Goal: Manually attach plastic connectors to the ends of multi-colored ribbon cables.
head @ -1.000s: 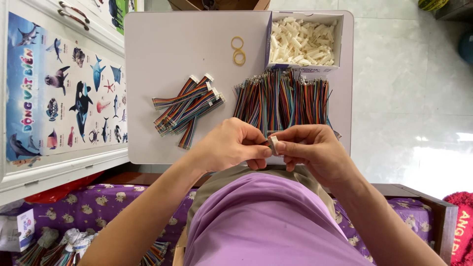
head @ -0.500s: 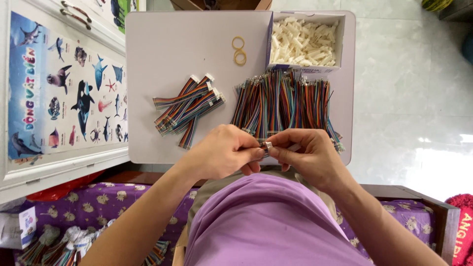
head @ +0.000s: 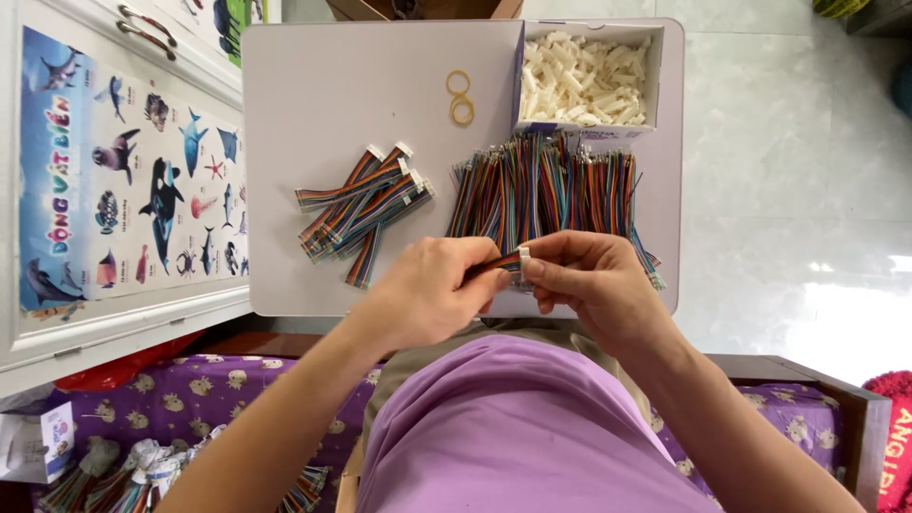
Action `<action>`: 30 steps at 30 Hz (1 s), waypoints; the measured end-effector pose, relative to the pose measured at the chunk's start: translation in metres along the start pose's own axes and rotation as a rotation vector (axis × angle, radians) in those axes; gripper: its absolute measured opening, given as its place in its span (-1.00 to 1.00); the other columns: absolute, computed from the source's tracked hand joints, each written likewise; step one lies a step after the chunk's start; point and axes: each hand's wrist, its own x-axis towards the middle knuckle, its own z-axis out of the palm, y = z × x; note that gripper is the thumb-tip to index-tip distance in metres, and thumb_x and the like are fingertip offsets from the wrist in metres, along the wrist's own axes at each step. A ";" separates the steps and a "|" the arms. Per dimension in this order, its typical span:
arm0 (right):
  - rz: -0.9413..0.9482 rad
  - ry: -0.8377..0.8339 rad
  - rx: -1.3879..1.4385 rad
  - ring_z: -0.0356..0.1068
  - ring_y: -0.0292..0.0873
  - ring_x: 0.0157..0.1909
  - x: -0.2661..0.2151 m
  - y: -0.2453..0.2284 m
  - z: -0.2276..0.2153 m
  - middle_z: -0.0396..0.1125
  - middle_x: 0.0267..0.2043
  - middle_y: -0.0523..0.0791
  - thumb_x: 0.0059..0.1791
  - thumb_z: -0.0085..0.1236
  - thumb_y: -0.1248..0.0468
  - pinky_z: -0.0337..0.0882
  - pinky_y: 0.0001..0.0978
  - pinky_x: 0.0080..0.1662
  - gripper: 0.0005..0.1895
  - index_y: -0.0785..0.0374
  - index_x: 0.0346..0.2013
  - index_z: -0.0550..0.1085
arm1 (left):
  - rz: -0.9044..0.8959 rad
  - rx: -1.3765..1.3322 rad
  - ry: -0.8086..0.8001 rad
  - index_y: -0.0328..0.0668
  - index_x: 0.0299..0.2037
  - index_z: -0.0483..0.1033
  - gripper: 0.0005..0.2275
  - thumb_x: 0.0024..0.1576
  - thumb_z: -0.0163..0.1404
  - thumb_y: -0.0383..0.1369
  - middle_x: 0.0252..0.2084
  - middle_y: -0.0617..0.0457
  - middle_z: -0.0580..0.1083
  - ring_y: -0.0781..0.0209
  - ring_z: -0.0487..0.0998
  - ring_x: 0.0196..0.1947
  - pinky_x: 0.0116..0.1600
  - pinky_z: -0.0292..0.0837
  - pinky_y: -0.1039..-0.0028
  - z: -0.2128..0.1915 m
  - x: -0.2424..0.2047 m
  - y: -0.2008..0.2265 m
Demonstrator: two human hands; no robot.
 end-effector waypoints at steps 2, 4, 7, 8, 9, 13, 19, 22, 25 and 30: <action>0.005 0.009 0.077 0.41 -0.28 -0.40 0.002 0.006 0.002 0.50 -0.34 -0.08 -0.05 0.30 0.34 0.45 -0.44 -0.33 -0.79 0.40 -0.16 0.59 | -0.014 -0.029 0.041 -0.20 -0.33 0.58 -0.81 0.15 0.05 -0.24 -0.55 0.00 0.56 0.16 0.61 -0.54 -0.38 0.45 0.31 0.002 -0.001 0.002; 0.002 0.027 0.089 0.42 -0.27 -0.40 0.000 0.008 0.007 0.50 -0.34 -0.08 -0.06 0.30 0.35 0.45 -0.43 -0.33 -0.79 0.39 -0.17 0.59 | 0.013 -0.030 0.064 -0.21 -0.33 0.58 -0.81 0.15 0.06 -0.25 -0.54 -0.01 0.56 0.16 0.61 -0.54 -0.38 0.44 0.30 0.007 -0.001 -0.004; 0.048 0.039 0.071 0.42 -0.27 -0.40 0.002 0.012 0.009 0.50 -0.34 -0.08 -0.06 0.29 0.36 0.46 -0.43 -0.32 -0.80 0.37 -0.17 0.60 | 0.016 -0.045 0.044 -0.23 -0.32 0.59 -0.81 0.15 0.07 -0.26 -0.53 -0.01 0.57 0.16 0.61 -0.52 -0.37 0.45 0.31 0.011 0.006 -0.021; 0.093 0.030 0.040 0.42 -0.27 -0.41 0.005 0.012 0.010 0.49 -0.35 -0.08 -0.06 0.29 0.36 0.47 -0.43 -0.32 -0.81 0.36 -0.17 0.60 | -0.009 -0.059 0.004 -0.24 -0.32 0.60 -0.81 0.14 0.08 -0.26 -0.53 -0.02 0.59 0.16 0.63 -0.51 -0.35 0.47 0.32 0.012 0.010 -0.029; 0.091 0.029 0.039 0.42 -0.27 -0.41 0.009 0.008 0.012 0.49 -0.35 -0.08 -0.06 0.29 0.36 0.47 -0.43 -0.32 -0.81 0.36 -0.17 0.60 | -0.007 -0.058 0.006 -0.24 -0.32 0.60 -0.81 0.14 0.08 -0.26 -0.53 -0.02 0.59 0.16 0.63 -0.51 -0.35 0.47 0.32 0.011 0.026 -0.061; -0.022 0.157 -0.019 0.44 -0.30 -0.35 0.023 0.005 -0.004 0.52 -0.29 -0.11 0.00 0.20 0.28 0.50 -0.43 -0.29 -0.79 0.30 -0.12 0.59 | 0.018 -0.099 0.266 -0.10 -0.05 0.63 -0.77 0.19 0.01 -0.26 -0.25 0.03 0.67 0.21 0.70 -0.26 -0.16 0.55 0.43 -0.021 0.064 -0.127; -0.078 0.207 0.110 0.43 -0.30 -0.30 0.018 0.009 -0.026 0.48 -0.28 -0.13 0.08 0.15 0.25 0.49 -0.42 -0.21 -0.78 0.30 -0.07 0.58 | 0.067 0.384 0.456 -0.12 0.05 0.55 -0.59 0.06 0.20 -0.11 -0.05 -0.10 0.55 -0.03 0.57 -0.08 0.00 0.47 0.18 -0.002 0.062 -0.161; -0.055 0.208 0.123 0.43 -0.30 -0.29 0.015 0.018 -0.021 0.48 -0.27 -0.13 0.08 0.13 0.25 0.49 -0.41 -0.21 -0.78 0.31 -0.07 0.58 | 0.216 0.591 0.339 -0.18 -0.02 0.51 -0.47 -0.10 0.28 -0.03 -0.06 -0.10 0.48 -0.06 0.53 -0.08 -0.02 0.44 0.14 0.032 0.047 -0.163; -0.016 0.179 0.087 0.43 -0.30 -0.28 0.016 0.024 -0.014 0.47 -0.27 -0.13 0.08 0.12 0.24 0.49 -0.41 -0.20 -0.77 0.31 -0.06 0.58 | 0.361 0.643 0.321 -0.22 -0.04 0.51 -0.51 -0.09 0.26 -0.08 -0.09 -0.08 0.50 -0.04 0.55 -0.10 -0.05 0.46 0.18 0.049 0.048 -0.184; 0.080 0.116 0.002 0.44 -0.28 -0.29 0.022 0.029 0.007 0.49 -0.30 -0.12 0.07 0.09 0.20 0.48 -0.41 -0.22 -0.71 0.31 -0.02 0.57 | 0.388 0.562 0.385 -0.20 -0.23 0.58 -0.79 0.10 0.20 -0.24 -0.25 -0.01 0.56 0.03 0.59 -0.24 -0.13 0.50 0.23 0.048 0.032 -0.170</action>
